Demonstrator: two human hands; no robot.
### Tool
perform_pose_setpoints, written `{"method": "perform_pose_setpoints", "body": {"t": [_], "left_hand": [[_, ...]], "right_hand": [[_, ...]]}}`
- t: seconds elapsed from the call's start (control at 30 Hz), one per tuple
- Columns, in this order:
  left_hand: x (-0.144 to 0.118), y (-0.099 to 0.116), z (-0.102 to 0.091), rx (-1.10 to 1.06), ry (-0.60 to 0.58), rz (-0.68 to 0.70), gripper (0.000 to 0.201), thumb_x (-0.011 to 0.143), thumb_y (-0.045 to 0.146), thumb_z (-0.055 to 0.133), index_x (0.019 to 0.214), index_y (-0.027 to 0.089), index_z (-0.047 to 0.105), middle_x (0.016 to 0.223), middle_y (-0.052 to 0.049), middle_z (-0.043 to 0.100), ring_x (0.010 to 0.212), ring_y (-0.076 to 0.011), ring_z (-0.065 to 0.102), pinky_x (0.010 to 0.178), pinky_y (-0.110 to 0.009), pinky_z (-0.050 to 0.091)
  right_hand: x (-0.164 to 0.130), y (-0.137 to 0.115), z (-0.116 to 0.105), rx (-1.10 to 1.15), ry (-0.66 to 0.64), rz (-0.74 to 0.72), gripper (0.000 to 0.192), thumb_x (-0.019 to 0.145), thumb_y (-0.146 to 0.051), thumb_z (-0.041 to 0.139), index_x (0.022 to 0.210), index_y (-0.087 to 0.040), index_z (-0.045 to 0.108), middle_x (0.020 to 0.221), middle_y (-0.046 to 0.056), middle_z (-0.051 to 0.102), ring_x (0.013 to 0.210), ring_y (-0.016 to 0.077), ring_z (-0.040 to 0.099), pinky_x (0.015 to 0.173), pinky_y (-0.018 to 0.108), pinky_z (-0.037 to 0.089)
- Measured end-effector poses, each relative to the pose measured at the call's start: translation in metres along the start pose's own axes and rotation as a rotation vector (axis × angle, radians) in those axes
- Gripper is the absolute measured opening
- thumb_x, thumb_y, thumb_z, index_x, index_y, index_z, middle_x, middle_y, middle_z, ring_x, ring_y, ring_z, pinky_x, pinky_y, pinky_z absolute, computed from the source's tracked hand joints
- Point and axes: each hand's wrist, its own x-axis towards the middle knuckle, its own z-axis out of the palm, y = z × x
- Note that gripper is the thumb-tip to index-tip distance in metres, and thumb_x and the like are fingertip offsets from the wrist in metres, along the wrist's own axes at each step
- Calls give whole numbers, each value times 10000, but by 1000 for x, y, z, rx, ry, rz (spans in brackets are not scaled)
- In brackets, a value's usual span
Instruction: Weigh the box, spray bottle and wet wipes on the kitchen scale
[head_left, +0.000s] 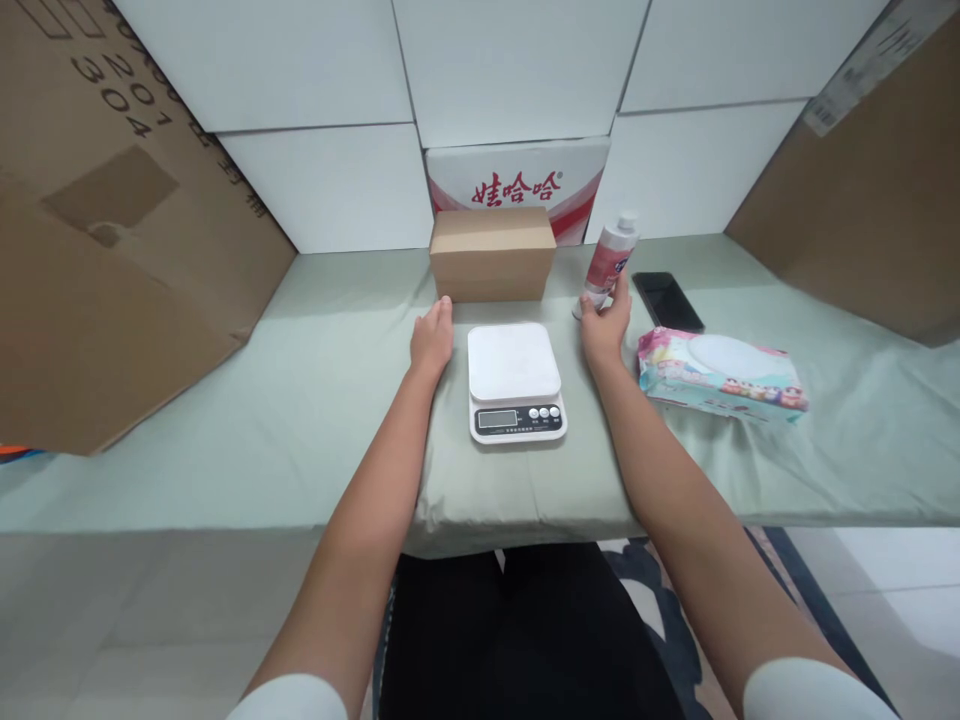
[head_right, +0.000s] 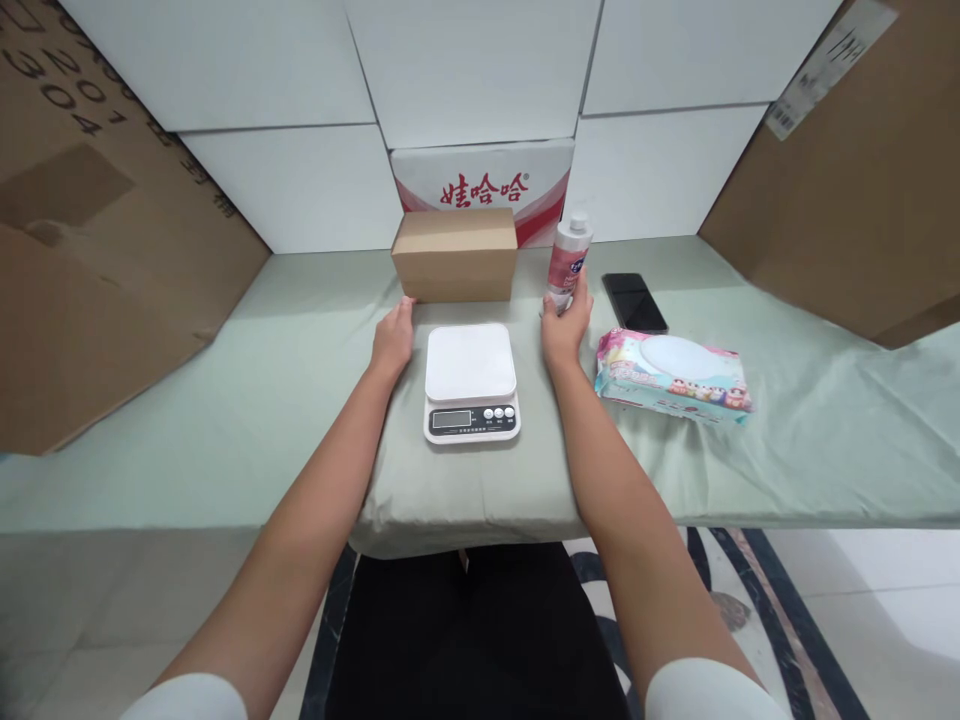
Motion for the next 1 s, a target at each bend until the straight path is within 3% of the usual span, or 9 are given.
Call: {"method": "perform_pose_setpoints", "body": {"t": [0.2,0.5,0.7,0.9,1.0], "left_hand": [[-2,5,-2,-28,-11,-58,657,1053,624,224,1352,269,690,1525,-68,647,1494,-300,539,1325,-499,314],[-1,2,-1,-68,2,-57,668,1031,677,274,1334,262,700,1530,-90,642,1503,-312,529,1330,-518,297],[-1,1,0,-88,6,-43,648,1027,679,300,1315,270,712,1506,-77,662,1493,-304,537,1326,-513,305],[-1,-2,1,-57,16,-4,674,1031,676,286,1324,241,709,1473,-104,683,1468,-334,554,1281,-530,373],[-4,-2,2,-52,48,21,687,1028,689,296,1338,227,701,1453,-111,696,1459,-326,566,1272,-492,396]], "right_hand": [[-1,1,2,-14,10,69,727,761,-220,623,1480,-224,520,1370,148,573,1259,291,597,1130,512,506],[-2,-1,6,-22,47,151,787,740,-194,582,1519,-171,468,1276,158,534,1136,277,604,1107,536,502],[-9,-19,5,14,82,240,831,693,-184,608,1503,-203,423,1273,132,457,1143,277,571,1140,542,474],[-37,-58,8,13,34,79,819,741,-196,637,1510,-210,356,1333,165,425,1307,328,494,1195,601,411],[-48,-72,12,18,-41,-12,751,777,-199,638,1485,-224,389,1298,145,470,1199,293,545,1125,555,487]]}}
